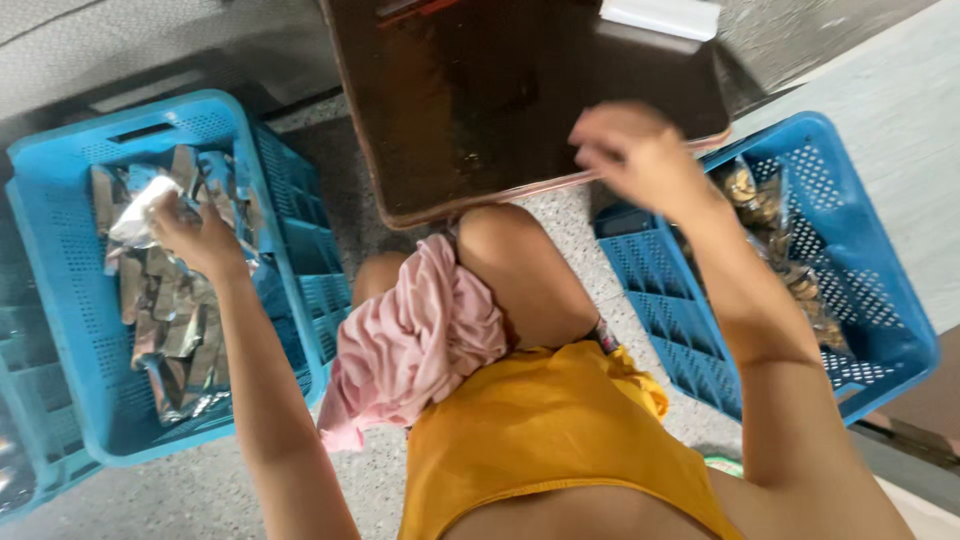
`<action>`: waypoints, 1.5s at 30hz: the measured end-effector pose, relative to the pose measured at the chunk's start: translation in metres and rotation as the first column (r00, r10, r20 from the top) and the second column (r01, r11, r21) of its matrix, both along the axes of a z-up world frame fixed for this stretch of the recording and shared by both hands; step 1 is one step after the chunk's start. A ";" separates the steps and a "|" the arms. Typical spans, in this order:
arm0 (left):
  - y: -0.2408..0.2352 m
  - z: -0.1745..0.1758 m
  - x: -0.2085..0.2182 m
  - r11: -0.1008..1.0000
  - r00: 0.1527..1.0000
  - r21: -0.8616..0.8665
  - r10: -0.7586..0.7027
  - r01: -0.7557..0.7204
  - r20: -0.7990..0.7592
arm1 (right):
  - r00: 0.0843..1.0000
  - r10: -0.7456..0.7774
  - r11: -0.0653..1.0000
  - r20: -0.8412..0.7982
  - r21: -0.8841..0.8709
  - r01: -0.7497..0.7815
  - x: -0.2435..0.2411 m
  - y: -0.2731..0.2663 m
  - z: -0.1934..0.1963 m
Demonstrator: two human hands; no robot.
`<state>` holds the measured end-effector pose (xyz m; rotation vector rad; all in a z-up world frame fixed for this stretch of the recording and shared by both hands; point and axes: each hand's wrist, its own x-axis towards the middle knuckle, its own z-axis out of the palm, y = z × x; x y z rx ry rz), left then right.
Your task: The person sits on the floor and wipes a sealed snack packet with a pink cloth. They then open a white plastic bag and place multiple sealed snack packets from a blue basket into the bag.
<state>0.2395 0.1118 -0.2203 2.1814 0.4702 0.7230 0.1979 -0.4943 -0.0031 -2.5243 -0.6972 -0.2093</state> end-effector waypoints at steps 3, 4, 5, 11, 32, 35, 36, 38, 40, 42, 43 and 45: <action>-0.082 0.059 0.025 0.988 0.977 0.008 -0.157 0.157 0.144 | 0.969 -0.177 0.979 0.171 -0.075 0.192 0.057 -0.077 -0.015; -0.113 0.086 0.028 0.967 0.945 0.056 -0.253 0.247 0.208 | 0.952 -0.169 0.970 0.255 -0.127 0.206 0.073 -0.098 -0.023; -0.145 0.112 0.027 0.936 0.900 0.110 -0.351 0.333 0.259 | 0.930 -0.157 0.959 0.332 -0.175 0.224 0.086 -0.112 -0.035; -0.315 0.201 0.008 0.646 0.664 -0.170 -0.687 0.744 0.296 | 0.936 -0.173 0.964 0.307 -0.141 0.225 0.117 -0.138 -0.069; -0.407 0.159 0.053 0.571 0.715 -0.436 -0.609 0.695 0.342 | 0.733 0.454 0.262 -0.507 0.862 0.434 0.085 0.034 -0.064; -0.394 0.169 0.047 0.600 0.714 -0.393 -0.633 0.697 0.298 | 0.724 0.427 0.323 -0.541 0.840 0.437 0.081 0.039 -0.054; -0.390 0.173 0.045 0.594 0.713 -0.408 -0.649 0.694 0.267 | 0.741 0.378 0.374 -0.555 0.823 0.427 0.082 0.041 -0.056; -0.388 0.182 0.040 0.636 0.704 -0.307 -0.669 0.708 0.239 | 0.772 0.271 0.473 -0.574 0.778 0.413 0.085 0.046 -0.064; -0.389 0.190 0.037 0.658 0.710 -0.275 -0.680 0.701 0.180 | 0.823 0.228 0.469 -0.520 0.800 0.375 0.084 0.049 -0.076; -0.391 0.194 0.033 0.673 0.726 -0.312 -0.682 0.670 0.087 | 0.859 0.166 0.507 -0.484 0.789 0.346 0.081 0.051 -0.086; -0.390 0.194 0.031 0.670 0.731 -0.339 -0.677 0.660 0.085 | 0.873 0.127 0.544 -0.471 0.769 0.336 0.078 0.053 -0.090; -0.388 0.193 0.028 0.661 0.739 -0.389 -0.668 0.641 0.083 | 0.888 0.146 0.534 -0.436 0.791 0.300 0.073 0.054 -0.090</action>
